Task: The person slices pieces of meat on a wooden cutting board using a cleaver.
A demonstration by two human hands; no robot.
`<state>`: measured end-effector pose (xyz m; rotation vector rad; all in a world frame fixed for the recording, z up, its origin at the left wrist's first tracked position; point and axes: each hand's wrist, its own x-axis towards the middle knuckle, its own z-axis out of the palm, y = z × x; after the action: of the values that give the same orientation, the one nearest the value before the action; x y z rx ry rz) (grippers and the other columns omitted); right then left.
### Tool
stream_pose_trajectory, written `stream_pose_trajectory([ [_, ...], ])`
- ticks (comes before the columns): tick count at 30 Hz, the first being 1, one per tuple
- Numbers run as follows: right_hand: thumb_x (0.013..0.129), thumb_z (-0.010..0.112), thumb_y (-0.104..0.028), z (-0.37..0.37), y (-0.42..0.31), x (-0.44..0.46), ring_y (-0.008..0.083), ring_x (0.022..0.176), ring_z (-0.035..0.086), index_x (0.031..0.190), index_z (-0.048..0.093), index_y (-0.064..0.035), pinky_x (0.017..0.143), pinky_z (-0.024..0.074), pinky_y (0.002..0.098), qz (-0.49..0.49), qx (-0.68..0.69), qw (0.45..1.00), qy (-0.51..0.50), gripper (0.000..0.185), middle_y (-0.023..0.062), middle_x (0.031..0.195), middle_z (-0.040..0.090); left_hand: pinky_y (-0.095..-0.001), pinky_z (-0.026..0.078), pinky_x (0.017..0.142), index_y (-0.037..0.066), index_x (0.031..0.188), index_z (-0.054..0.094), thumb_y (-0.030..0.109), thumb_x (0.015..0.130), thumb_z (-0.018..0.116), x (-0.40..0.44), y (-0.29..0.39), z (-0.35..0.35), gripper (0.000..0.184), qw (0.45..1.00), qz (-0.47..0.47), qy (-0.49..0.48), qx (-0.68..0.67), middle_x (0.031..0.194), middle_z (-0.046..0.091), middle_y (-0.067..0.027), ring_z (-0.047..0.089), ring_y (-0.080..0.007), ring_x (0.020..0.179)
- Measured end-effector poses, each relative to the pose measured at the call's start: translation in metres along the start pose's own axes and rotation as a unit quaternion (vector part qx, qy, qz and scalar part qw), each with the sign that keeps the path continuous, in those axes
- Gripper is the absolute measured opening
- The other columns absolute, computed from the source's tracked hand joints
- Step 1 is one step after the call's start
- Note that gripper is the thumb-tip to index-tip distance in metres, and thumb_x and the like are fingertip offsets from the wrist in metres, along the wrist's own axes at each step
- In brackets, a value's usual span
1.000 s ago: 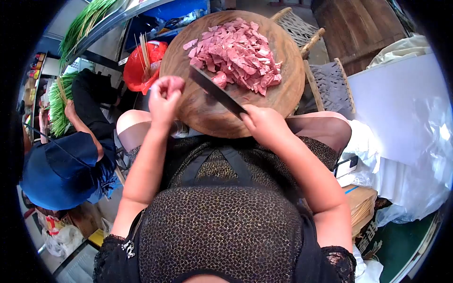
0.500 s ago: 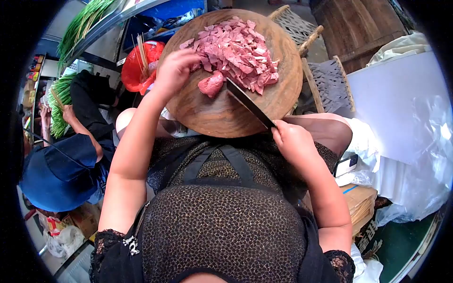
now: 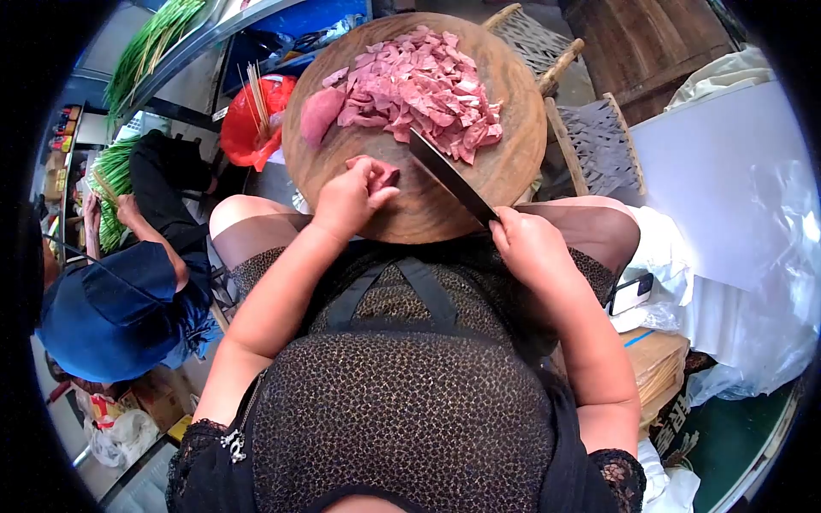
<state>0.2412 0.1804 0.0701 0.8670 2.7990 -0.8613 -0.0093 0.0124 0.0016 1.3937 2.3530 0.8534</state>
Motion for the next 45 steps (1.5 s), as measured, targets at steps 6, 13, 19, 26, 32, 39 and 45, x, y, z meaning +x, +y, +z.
stream_pose_trajectory([
  [6, 0.096, 0.055, -0.022, -0.002, -0.006, -0.006, 0.0415, 0.088, 0.066, 0.111, 0.066, -0.0074, 0.076, 0.053, 0.0501, -0.012, 0.009, 1.0, 0.009, 0.024, 0.0217, 0.093, 0.069, -0.0422, 0.052, 0.085, 0.008, 0.12, 0.062, 0.021, 0.085, 0.074, -0.03, -0.007, 0.004, 0.039, 0.999, 0.03, 0.021, -0.016, 0.105, 0.066, -0.0153, 0.063, -0.0344, 0.101],
  [13, 0.094, 0.06, -0.021, -0.001, -0.034, -0.012, 0.0362, 0.082, 0.069, 0.112, 0.066, -0.0069, 0.071, 0.0552, 0.0466, -0.135, -0.012, 0.991, 0.018, 0.024, 0.0182, 0.089, 0.071, -0.0384, 0.054, 0.078, 0.007, 0.106, 0.069, 0.014, 0.083, 0.075, -0.039, -0.018, 0.011, 0.025, 0.983, 0.128, 0.12, 0.049, 0.094, 0.068, -0.0094, 0.066, -0.0301, 0.087],
  [19, 0.093, 0.059, -0.018, -0.006, -0.043, -0.014, 0.0366, 0.073, 0.068, 0.105, 0.065, -0.0042, 0.063, 0.0545, 0.0476, -0.158, -0.075, 0.984, 0.013, 0.019, 0.0191, 0.081, 0.069, -0.0369, 0.054, 0.071, 0.013, 0.091, 0.068, 0.02, 0.084, 0.073, -0.042, -0.016, 0.014, 0.011, 0.977, 0.131, 0.148, 0.075, 0.09, 0.067, -0.0039, 0.065, -0.0256, 0.081],
  [26, 0.094, 0.057, -0.017, -0.014, -0.053, 0.005, 0.0387, 0.077, 0.067, 0.099, 0.063, -0.0028, 0.066, 0.0533, 0.0489, -0.117, -0.116, 0.982, -0.089, 0.016, 0.0215, 0.08, 0.067, -0.0392, 0.054, 0.074, 0.01, 0.092, 0.071, 0.018, 0.082, 0.075, -0.043, -0.019, 0.023, 0.013, 0.982, 0.118, 0.121, 0.085, 0.093, 0.068, -0.0084, 0.065, -0.0298, 0.084],
  [32, 0.095, 0.055, -0.02, 0.022, -0.061, 0.052, 0.041, 0.079, 0.067, 0.098, 0.063, -0.0023, 0.069, 0.0528, 0.0505, -0.16, -0.098, 0.98, -0.072, 0.019, 0.0229, 0.081, 0.067, -0.0399, 0.055, 0.076, 0.007, 0.097, 0.072, 0.018, 0.083, 0.075, -0.038, -0.016, 0.019, 0.018, 0.986, 0.125, 0.084, 0.072, 0.092, 0.069, -0.0117, 0.066, -0.0309, 0.086],
  [39, 0.096, 0.055, -0.026, 0.012, -0.062, 0.067, 0.0409, 0.086, 0.067, 0.113, 0.065, -0.0092, 0.076, 0.0527, 0.0512, -0.09, 0.027, 0.995, 0.044, 0.026, 0.0208, 0.09, 0.07, -0.0352, 0.054, 0.077, 0.003, 0.108, 0.069, 0.018, 0.079, 0.083, -0.028, -0.012, 0.007, 0.035, 0.986, -0.058, 0.02, -0.154, 0.094, 0.066, -0.0118, 0.066, -0.0226, 0.084],
  [45, 0.096, 0.056, -0.024, -0.005, -0.044, 0.021, 0.0432, 0.088, 0.065, 0.113, 0.065, -0.008, 0.075, 0.0513, 0.0501, -0.061, 0.087, 0.994, 0.032, 0.025, 0.0239, 0.09, 0.068, -0.0357, 0.054, 0.074, 0.004, 0.11, 0.066, 0.021, 0.077, 0.084, -0.04, -0.011, -0.003, 0.041, 0.996, -0.053, 0.058, -0.043, 0.103, 0.059, -0.0129, 0.064, -0.0239, 0.083],
])
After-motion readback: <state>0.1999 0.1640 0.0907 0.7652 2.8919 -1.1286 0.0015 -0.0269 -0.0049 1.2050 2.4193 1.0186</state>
